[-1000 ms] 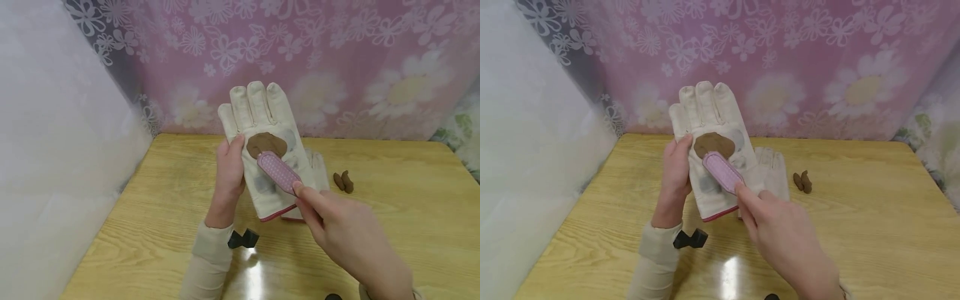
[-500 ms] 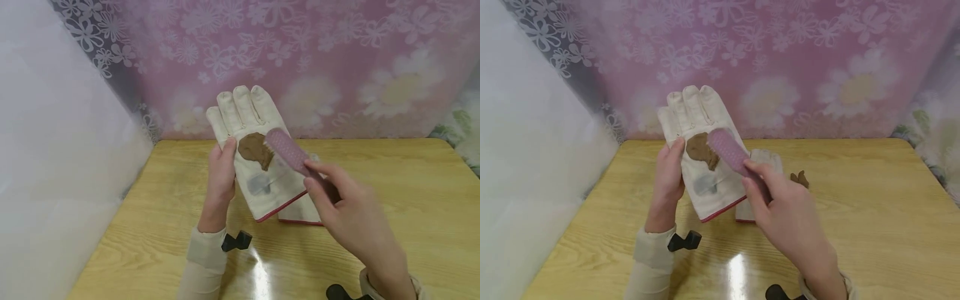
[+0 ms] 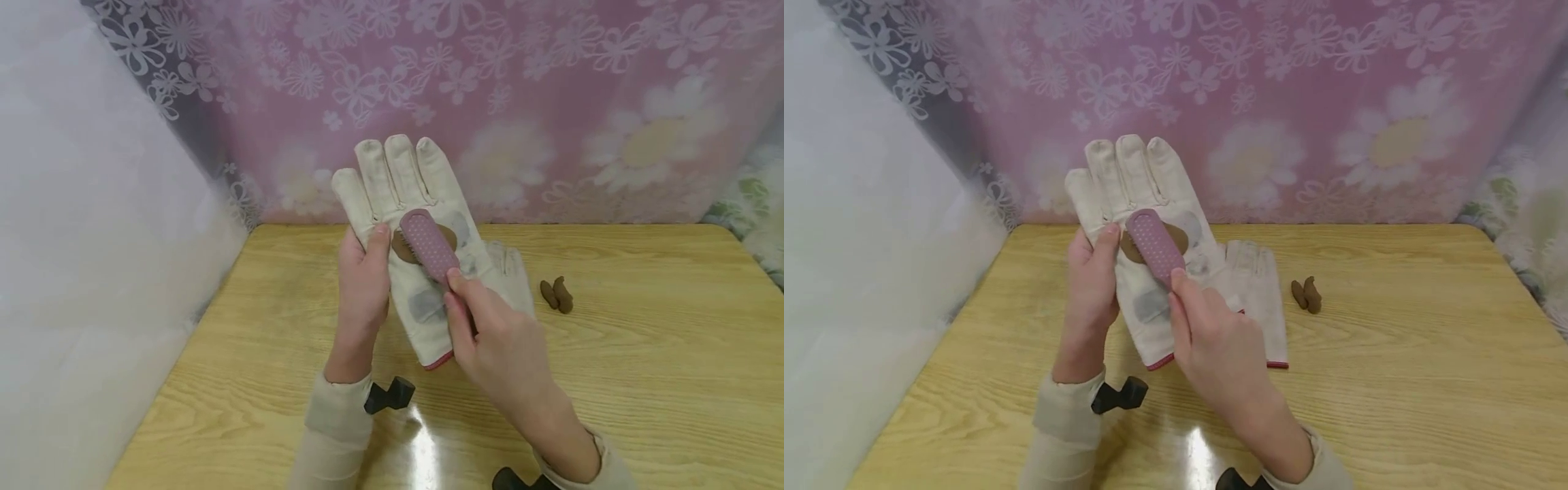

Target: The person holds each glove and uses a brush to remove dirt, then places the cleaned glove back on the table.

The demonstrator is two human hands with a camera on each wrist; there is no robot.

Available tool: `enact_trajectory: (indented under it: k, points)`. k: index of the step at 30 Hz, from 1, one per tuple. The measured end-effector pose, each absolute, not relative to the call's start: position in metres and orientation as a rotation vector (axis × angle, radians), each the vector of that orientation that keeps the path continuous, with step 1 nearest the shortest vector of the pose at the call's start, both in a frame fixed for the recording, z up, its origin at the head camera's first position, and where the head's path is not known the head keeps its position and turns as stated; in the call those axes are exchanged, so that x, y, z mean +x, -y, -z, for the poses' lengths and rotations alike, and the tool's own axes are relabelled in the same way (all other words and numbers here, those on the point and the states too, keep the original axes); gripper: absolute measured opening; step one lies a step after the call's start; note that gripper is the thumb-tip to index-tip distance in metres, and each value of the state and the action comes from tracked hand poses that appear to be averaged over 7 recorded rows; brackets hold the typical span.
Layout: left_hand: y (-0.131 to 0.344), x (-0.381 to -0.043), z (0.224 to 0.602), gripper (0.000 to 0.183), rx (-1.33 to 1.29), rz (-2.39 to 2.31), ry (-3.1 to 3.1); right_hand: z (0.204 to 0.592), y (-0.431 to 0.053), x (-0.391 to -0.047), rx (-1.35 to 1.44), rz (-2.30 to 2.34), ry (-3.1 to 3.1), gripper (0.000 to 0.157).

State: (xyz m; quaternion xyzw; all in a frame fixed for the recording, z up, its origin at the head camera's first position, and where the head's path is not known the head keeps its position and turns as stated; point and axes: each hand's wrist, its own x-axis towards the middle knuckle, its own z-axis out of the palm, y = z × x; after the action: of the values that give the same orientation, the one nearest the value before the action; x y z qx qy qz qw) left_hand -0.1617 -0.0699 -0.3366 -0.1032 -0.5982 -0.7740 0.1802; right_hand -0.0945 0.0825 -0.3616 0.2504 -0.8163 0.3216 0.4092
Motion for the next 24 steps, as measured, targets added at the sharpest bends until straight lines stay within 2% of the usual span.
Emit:
enact_trajectory:
  k: [13,24]
  points:
    - [0.092,-0.173,0.338,0.029,-0.171,2.447,1.568,0.356,-0.091,-0.091,0.791,-0.809,2.107,0.027]
    - [0.091,-0.174,0.337,0.031,-0.143,2.555,1.498,0.348,-0.103,-0.088,0.821,-0.902,2.231,0.027]
